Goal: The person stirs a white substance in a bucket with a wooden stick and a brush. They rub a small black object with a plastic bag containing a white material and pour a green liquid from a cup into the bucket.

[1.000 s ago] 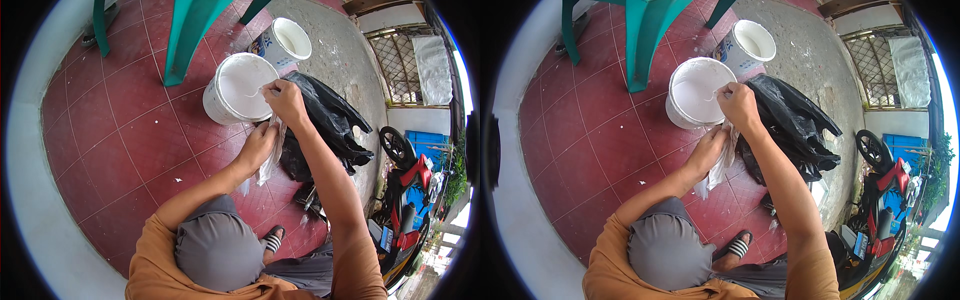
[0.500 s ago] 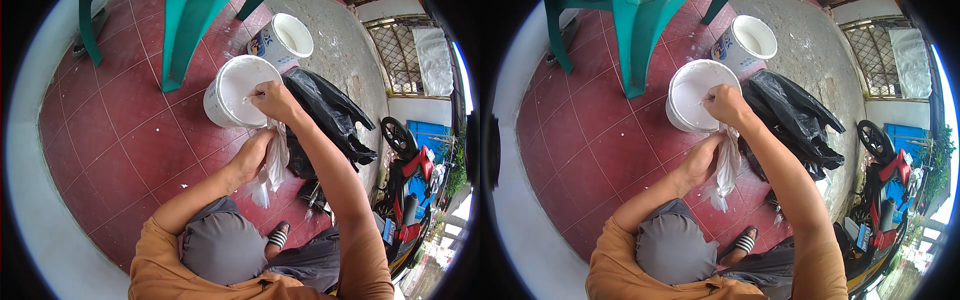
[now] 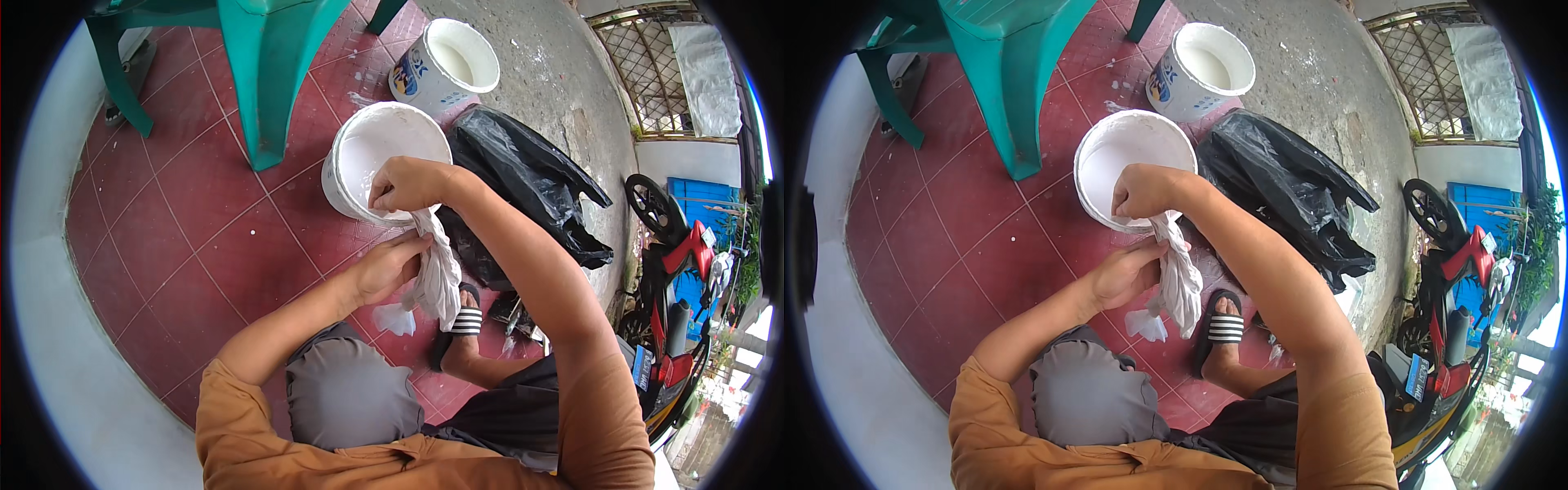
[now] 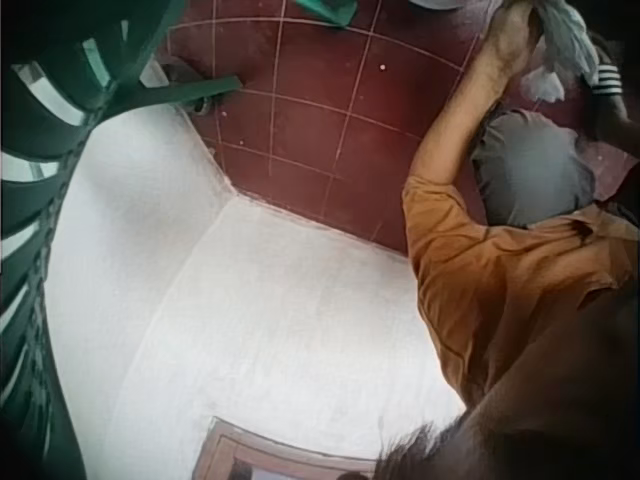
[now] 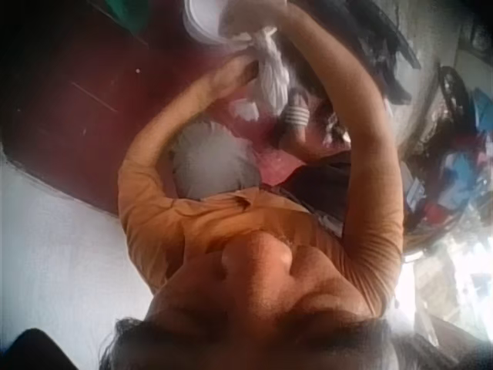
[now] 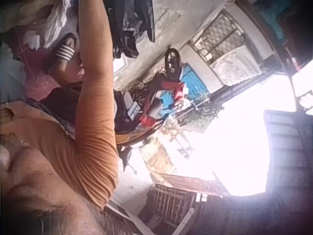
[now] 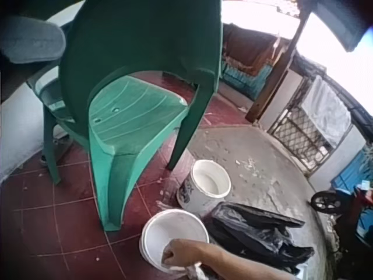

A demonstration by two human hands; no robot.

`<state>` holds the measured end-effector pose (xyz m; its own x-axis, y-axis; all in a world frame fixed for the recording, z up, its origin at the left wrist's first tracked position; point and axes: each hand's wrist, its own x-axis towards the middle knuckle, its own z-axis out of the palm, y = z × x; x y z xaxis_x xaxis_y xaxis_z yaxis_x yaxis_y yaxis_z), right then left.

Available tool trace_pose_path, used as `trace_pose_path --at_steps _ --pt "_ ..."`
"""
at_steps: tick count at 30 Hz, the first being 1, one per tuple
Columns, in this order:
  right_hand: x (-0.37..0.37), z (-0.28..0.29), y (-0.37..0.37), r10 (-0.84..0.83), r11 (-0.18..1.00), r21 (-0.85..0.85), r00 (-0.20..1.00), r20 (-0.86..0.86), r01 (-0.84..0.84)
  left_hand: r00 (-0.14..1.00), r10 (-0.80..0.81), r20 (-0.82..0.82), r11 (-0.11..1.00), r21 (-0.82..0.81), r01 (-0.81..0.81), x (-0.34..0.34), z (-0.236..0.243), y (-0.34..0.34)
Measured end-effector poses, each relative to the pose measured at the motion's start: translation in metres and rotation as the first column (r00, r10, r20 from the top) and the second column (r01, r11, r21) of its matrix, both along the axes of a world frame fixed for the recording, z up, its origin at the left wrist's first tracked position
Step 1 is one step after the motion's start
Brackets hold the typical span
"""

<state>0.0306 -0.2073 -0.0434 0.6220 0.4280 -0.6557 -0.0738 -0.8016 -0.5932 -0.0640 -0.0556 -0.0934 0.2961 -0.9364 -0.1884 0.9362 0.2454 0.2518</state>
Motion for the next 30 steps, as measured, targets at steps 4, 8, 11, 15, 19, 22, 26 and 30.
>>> trace_pose_path --at_steps 4,8,11,15,19,22,26,30 --pt "0.007 0.019 -0.011 -0.118 0.992 0.033 0.985 -0.126 0.123 1.0 -0.023 0.013 0.999 0.043 0.023 0.005 0.012 0.006" --pt "-0.004 0.019 -0.026 -0.331 0.933 0.143 0.944 -0.02 0.33 0.996 -0.08 0.038 0.987 0.145 0.074 0.017 0.025 0.008" --pt "-0.015 0.026 -0.034 -0.455 0.882 0.112 0.889 -0.052 0.458 0.967 -0.207 0.149 0.92 0.365 0.141 0.02 0.047 0.001" --pt "-0.026 0.032 -0.04 -0.582 0.804 0.153 0.813 0.006 0.574 0.944 -0.195 0.266 0.877 0.479 0.046 0.011 0.058 -0.01" --pt "-0.03 0.044 -0.044 -0.608 0.771 0.215 0.793 -0.033 0.6 0.91 -0.218 0.354 0.828 0.561 -0.02 0.01 0.08 -0.012" --pt "-0.036 0.057 -0.04 -0.673 0.679 0.323 0.734 -0.085 0.66 0.872 -0.251 0.42 0.776 0.626 -0.078 0.009 0.098 -0.01" --pt "-0.037 0.063 -0.047 -0.653 0.585 0.461 0.725 -0.22 0.667 0.7 -0.385 0.602 0.598 0.74 -0.308 0.005 0.099 -0.007" --pt "-0.043 0.058 -0.052 -0.648 0.473 0.519 0.68 -0.342 0.712 0.67 -0.413 0.617 0.479 0.773 -0.417 0.013 0.11 -0.002"
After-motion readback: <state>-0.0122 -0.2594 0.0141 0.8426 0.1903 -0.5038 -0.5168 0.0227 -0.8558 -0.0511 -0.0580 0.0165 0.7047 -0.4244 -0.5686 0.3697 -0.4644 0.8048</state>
